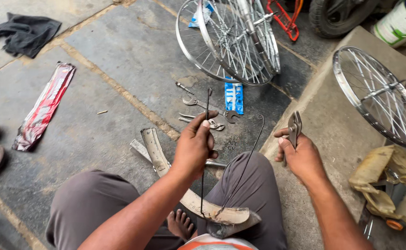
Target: The person repairs a bicycle mudguard by hammering a metal band onto it and then using pliers to cut and bend a wire for attachment. The person works on the floor with various tools and bicycle parts nearby.
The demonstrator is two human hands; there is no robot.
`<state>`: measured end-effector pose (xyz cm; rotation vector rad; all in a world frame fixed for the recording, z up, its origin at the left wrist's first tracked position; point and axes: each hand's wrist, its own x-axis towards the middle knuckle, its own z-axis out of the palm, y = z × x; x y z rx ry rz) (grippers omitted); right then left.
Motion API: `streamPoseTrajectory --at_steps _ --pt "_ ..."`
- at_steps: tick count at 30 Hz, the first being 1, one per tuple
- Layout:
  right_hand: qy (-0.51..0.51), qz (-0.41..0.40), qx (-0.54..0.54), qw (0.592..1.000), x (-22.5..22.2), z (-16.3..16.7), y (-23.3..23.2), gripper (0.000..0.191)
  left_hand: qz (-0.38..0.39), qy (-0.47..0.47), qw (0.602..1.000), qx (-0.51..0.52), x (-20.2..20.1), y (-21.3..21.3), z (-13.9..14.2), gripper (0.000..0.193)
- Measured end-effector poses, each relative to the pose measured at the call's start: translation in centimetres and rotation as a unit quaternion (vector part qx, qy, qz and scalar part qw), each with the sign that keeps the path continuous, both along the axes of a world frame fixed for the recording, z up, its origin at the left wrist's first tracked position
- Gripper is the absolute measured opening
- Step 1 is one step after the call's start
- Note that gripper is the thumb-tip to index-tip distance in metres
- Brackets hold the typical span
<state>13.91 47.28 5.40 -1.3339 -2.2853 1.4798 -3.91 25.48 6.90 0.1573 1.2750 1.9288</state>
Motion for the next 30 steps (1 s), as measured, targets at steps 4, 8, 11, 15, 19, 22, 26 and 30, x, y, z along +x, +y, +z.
streamPoseTrajectory --at_steps 4,8,11,15,19,22,26,30 --pt "0.131 -0.125 -0.208 0.961 -0.5 -3.2 -1.2 0.04 -0.026 0.01 0.999 0.035 0.5 0.4 1.6 0.036" --pt "0.377 -0.014 -0.383 0.843 -0.2 -3.4 -3.0 0.041 0.005 0.056 0.998 -0.026 -1.5 0.7 1.5 0.038" --pt "0.387 0.017 -0.376 0.842 -0.9 -1.7 -4.2 0.033 0.044 0.043 0.998 -0.013 -4.2 0.1 0.7 0.038" --pt "0.357 0.064 -0.301 0.882 -3.6 -1.6 -6.6 0.019 0.3 0.574 0.717 -0.258 -3.3 0.1 -0.7 0.053" --pt "0.322 0.073 -0.248 0.911 -4.6 -3.0 -8.0 0.016 0.089 0.588 0.792 -0.139 1.3 0.7 -1.6 0.044" --pt "0.259 0.113 -0.148 0.948 -4.1 -3.1 -8.6 0.015 -0.194 0.131 0.972 -0.017 3.7 1.7 -2.3 0.047" --pt "0.119 0.107 0.078 0.984 -2.5 -1.2 -8.2 0.019 -0.205 0.08 0.975 -0.03 4.0 2.4 -3.9 0.045" --pt "-0.011 0.114 0.131 0.985 -0.1 0.5 -6.4 0.022 -0.204 0.19 0.958 -0.069 5.7 3.2 -6.1 0.043"
